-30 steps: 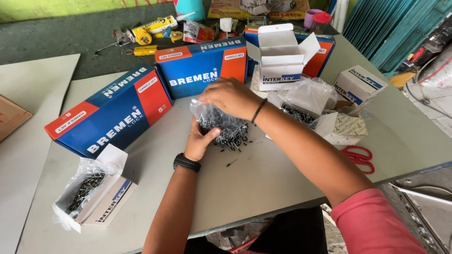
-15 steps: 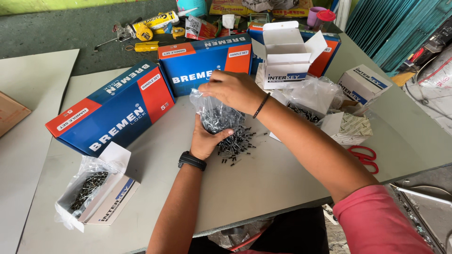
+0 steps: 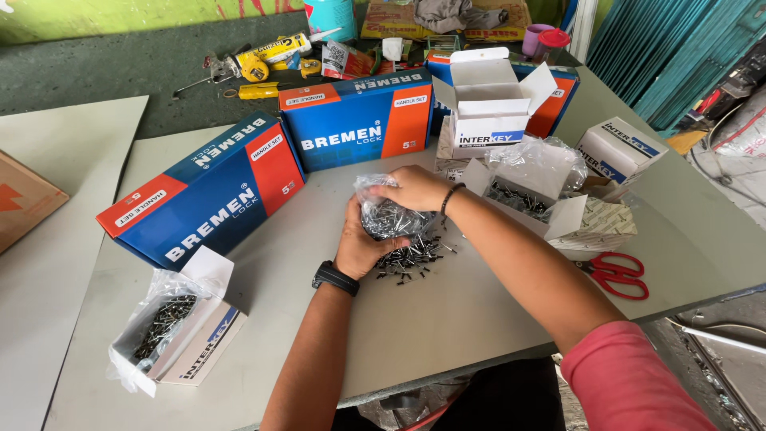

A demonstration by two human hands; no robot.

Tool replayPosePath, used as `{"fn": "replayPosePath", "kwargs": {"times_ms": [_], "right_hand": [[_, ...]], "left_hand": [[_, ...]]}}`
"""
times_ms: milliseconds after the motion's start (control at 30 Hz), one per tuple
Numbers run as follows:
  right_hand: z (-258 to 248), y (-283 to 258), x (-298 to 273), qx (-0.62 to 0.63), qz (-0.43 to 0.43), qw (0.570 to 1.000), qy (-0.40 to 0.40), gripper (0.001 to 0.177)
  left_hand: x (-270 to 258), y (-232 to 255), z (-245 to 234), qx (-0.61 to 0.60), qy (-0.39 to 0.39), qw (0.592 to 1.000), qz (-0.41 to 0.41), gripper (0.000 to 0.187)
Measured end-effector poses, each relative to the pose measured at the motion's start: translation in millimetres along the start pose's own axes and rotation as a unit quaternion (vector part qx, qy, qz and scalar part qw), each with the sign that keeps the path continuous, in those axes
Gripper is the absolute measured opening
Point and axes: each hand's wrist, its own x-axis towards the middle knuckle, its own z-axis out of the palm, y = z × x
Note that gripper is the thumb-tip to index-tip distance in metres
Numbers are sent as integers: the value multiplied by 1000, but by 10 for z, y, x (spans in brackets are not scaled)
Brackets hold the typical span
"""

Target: The person empties a plastic bag of screws onto a table, spreads them out, and then picks them up one by one to place them into a small clear container. The person also handles several cardboard boxes labeled 'Bremen Lock' and 'Interkey' on the table.

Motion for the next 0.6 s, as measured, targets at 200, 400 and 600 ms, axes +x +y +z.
{"fn": "replayPosePath", "kwargs": {"times_ms": [200, 400, 600], "right_hand": [[-6, -36, -159, 123, -79, 972, 186, 38], [-193, -58, -49, 46, -166, 952, 253, 38], [-132, -66, -13, 54, -158, 957, 236, 46]], "left_hand": [[11, 266, -65, -54, -56, 994, -80, 147], [-4, 189, -76, 19, -31, 994, -104, 134], [-7, 74, 4, 44, -36, 995, -83, 109]]}}
